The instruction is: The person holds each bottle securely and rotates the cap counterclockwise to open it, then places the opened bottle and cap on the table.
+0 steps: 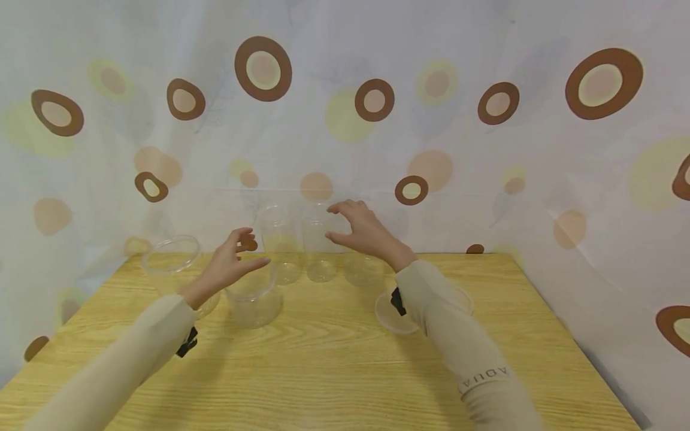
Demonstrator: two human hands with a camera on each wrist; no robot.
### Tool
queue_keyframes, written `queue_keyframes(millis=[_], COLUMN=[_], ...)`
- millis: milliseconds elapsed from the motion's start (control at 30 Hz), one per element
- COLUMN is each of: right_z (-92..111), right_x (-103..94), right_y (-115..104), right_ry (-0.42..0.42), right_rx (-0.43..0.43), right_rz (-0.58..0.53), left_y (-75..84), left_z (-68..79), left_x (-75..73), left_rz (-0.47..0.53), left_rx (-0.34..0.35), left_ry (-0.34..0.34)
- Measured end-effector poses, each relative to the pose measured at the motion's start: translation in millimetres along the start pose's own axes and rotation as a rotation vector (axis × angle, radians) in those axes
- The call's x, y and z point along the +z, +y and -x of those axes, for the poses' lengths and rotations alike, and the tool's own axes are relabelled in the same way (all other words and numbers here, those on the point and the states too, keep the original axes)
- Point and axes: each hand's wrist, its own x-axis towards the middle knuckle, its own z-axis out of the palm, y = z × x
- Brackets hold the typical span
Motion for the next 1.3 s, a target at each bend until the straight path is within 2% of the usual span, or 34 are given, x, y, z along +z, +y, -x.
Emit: queue_keyframes(millis=[267,667,967,1133,1300], right_z=[-26,-60,-77,-82,-86], right_x=[10.7,27.4,40.4,46.7,51.6], right_y=[-7,-20,-25,-28,-30], right_ry=[0.016,0.011,-0.022,-0.025,-0.037], right_rx=[0.018,0.074,0.118,0.148,0.16], right_rz=[-0.005,0.051,0.102,0.145,0.181], left_y=[-1.3,-5.7,-5.8,-6.4,-6.3], left_z=[-10.7,-22.9,-27.4,-29.8,-31.4], left_x=[5.2,15.1,18.2,20.8,22.9], left_rz=[0.001,0.04,0.035,0.033,0.022], left_rx=[-0.063,-0.103,-0.112,-0.1,-0.117], left_ry=[0.031,0.061,0.065,0.064,0.059])
